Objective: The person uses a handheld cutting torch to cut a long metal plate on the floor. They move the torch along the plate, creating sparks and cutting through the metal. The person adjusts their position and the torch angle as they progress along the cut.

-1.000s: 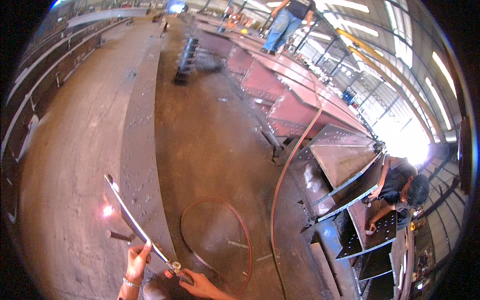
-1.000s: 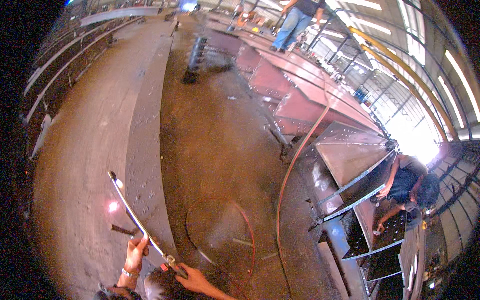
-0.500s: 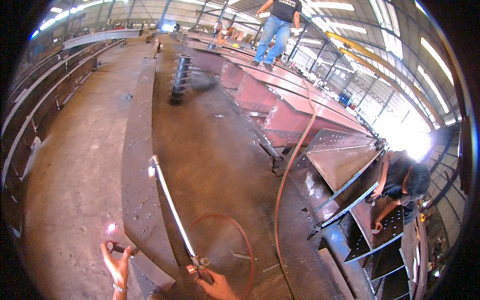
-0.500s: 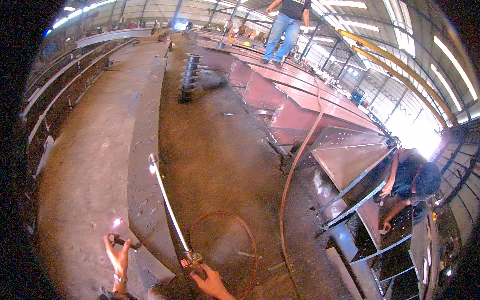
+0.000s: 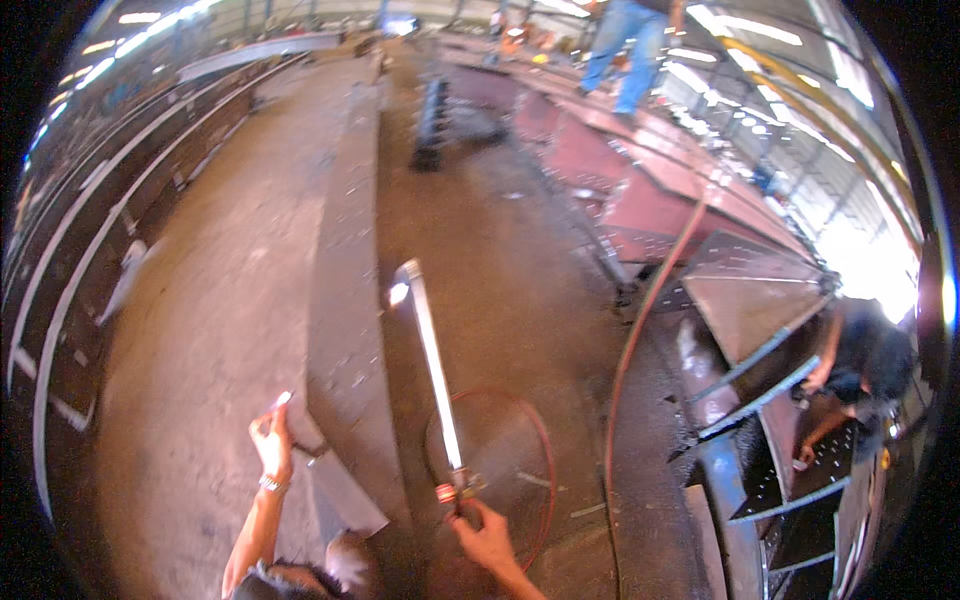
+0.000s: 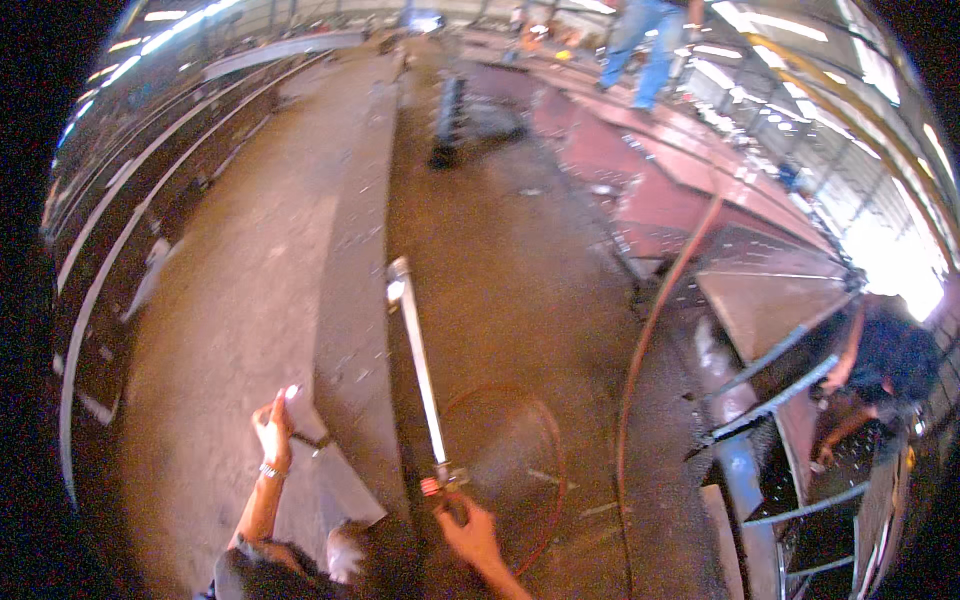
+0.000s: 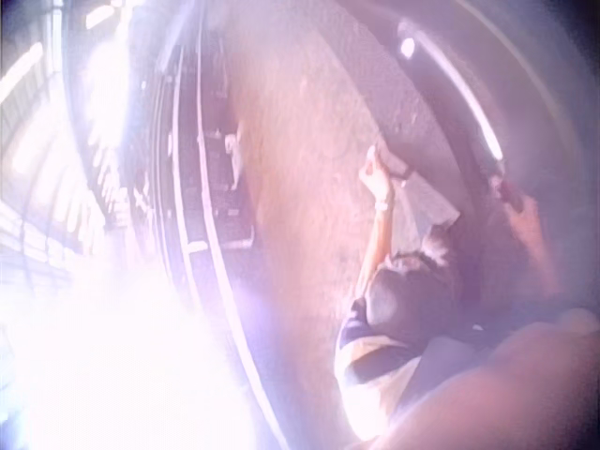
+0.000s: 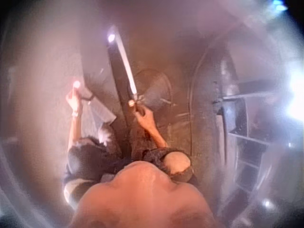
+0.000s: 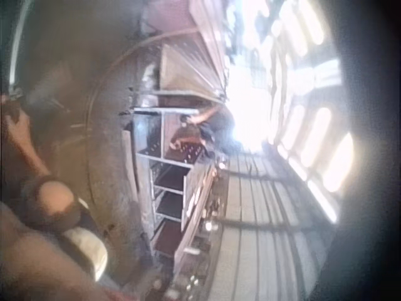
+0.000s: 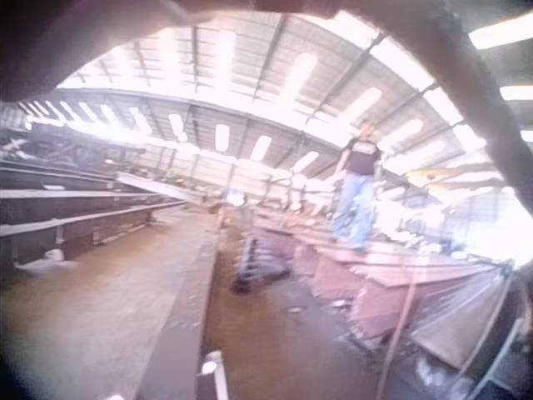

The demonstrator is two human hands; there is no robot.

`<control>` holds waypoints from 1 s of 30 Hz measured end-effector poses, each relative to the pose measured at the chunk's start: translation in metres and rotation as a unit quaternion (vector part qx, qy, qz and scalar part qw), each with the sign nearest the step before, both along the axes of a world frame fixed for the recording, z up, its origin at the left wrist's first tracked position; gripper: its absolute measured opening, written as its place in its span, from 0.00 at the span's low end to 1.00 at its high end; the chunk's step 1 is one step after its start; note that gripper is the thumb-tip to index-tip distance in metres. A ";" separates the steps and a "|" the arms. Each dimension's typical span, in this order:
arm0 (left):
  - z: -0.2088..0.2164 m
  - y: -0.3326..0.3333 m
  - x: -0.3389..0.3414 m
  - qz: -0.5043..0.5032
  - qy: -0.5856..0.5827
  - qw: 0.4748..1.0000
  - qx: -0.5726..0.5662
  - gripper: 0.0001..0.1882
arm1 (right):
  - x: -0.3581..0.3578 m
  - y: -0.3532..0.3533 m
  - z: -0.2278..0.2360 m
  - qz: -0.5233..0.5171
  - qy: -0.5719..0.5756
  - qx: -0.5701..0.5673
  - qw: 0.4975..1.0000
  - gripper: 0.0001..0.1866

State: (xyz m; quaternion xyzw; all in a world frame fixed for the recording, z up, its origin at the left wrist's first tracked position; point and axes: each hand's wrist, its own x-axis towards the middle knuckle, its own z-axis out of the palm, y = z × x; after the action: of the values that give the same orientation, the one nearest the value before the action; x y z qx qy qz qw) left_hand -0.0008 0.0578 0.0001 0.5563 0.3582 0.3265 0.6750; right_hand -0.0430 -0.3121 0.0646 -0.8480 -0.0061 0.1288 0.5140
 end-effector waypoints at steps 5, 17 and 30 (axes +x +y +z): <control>0.112 -0.042 -0.004 -0.112 -0.065 0.991 0.016 0.23 | 0.002 -0.011 -0.010 -0.032 -0.013 0.048 0.998 0.19; 0.111 -0.064 0.045 -0.312 0.062 0.924 0.210 0.20 | 0.000 -0.016 -0.005 -0.101 0.074 0.108 0.986 0.07; 0.078 -0.038 0.054 -0.222 0.050 0.952 0.207 0.24 | 0.002 -0.016 -0.002 -0.100 0.049 0.130 0.985 0.09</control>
State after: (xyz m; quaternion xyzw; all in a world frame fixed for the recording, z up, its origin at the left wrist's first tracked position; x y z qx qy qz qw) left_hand 0.0534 0.0193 0.0783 0.7647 0.1833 0.2073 0.5820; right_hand -0.0412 -0.3278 0.0626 -0.7632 0.0869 0.1165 0.6296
